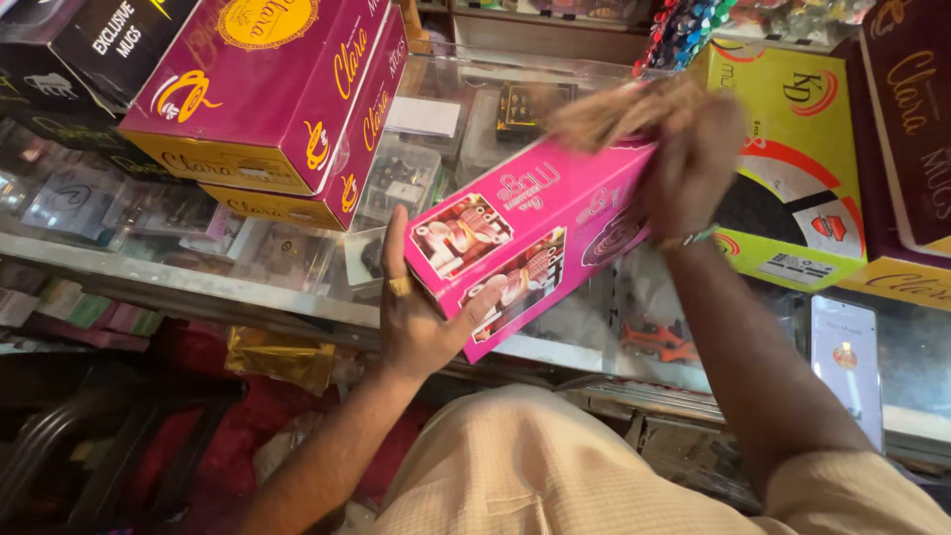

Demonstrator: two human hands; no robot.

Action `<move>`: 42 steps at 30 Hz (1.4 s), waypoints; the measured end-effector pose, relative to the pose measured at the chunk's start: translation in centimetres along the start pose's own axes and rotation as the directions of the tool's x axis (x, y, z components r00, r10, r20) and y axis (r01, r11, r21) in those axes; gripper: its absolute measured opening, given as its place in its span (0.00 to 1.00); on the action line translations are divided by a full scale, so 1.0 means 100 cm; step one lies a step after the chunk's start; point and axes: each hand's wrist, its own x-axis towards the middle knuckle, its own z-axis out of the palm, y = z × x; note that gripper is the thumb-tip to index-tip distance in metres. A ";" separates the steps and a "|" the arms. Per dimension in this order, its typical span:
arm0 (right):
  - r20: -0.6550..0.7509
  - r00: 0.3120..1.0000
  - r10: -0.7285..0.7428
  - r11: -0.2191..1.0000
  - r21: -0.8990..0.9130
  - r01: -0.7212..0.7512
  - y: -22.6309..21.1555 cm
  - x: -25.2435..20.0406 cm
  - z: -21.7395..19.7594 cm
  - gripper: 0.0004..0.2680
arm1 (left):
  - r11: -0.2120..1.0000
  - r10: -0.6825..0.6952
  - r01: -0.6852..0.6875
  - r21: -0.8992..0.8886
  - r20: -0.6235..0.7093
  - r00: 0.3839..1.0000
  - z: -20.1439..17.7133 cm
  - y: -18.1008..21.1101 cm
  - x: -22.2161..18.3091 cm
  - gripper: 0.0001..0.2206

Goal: The person wipes the exterior of several product boxes with a cloth, then opens them to wipe the interior foam inserts and plastic packaging. The person handles multiple boxes, including a 'Gossip Time' box and a 'Clara Mugs' box, cleaning each surface before closing the boxes.

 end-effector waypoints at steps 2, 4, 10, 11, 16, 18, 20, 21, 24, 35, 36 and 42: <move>-0.097 0.990 0.106 0.941 0.332 -0.068 -0.007 -0.004 0.005 0.08 | 0.993 -0.100 0.102 -0.065 0.031 0.994 -0.005 -0.008 0.004 0.51; -0.004 0.995 0.096 0.700 0.711 -0.065 -0.052 -0.034 0.010 0.11 | 0.998 0.054 -0.052 0.039 -0.043 0.998 -0.009 -0.017 0.010 0.47; 0.522 0.803 -0.287 0.943 0.301 0.142 -0.090 -0.106 0.023 0.17 | 0.982 0.010 -0.028 -0.188 -0.096 0.995 -0.018 -0.045 0.030 0.39; 0.299 0.928 -0.223 0.972 0.142 0.187 -0.065 -0.099 0.026 0.17 | 0.972 -0.001 -0.018 -0.236 -0.082 0.997 -0.020 -0.048 0.031 0.38; 0.204 0.971 0.122 0.874 0.441 -0.203 -0.053 -0.055 0.042 0.15 | 0.977 -0.014 -0.009 -0.215 -0.106 0.994 -0.015 -0.055 0.029 0.32; 0.087 0.995 0.038 0.854 0.514 -0.078 -0.105 -0.044 0.038 0.13 | 0.973 -0.036 0.008 -0.232 -0.114 0.993 -0.018 -0.059 0.033 0.31; 0.056 0.986 -0.156 0.895 0.430 0.117 -0.153 -0.050 0.021 0.12 | 0.942 -0.122 0.081 -0.326 -0.108 0.987 -0.023 -0.066 0.038 0.32; 0.105 0.948 -0.301 0.914 0.316 0.256 -0.166 -0.063 0.009 0.13 | 0.938 -0.097 0.062 -0.340 -0.085 0.992 -0.026 -0.069 0.041 0.31; 0.296 0.844 -0.447 0.878 0.327 0.350 -0.139 -0.086 -0.004 0.15 | 0.932 -0.062 0.052 -0.359 -0.018 0.998 -0.036 -0.077 0.049 0.30; 0.229 0.969 0.090 0.983 0.136 -0.123 -0.066 -0.086 0.036 0.18 | 0.765 -0.473 0.593 -0.249 0.408 0.781 -0.077 -0.078 0.081 0.30; 0.338 0.938 0.081 0.975 0.166 -0.144 -0.094 -0.105 0.020 0.16 | 0.735 -0.516 0.643 -0.214 0.438 0.736 -0.082 -0.079 0.084 0.31; 0.374 0.777 -0.507 0.782 0.578 0.233 -0.090 -0.104 -0.016 0.16 | 0.580 -0.566 0.782 -0.227 0.578 0.588 -0.072 -0.085 0.090 0.38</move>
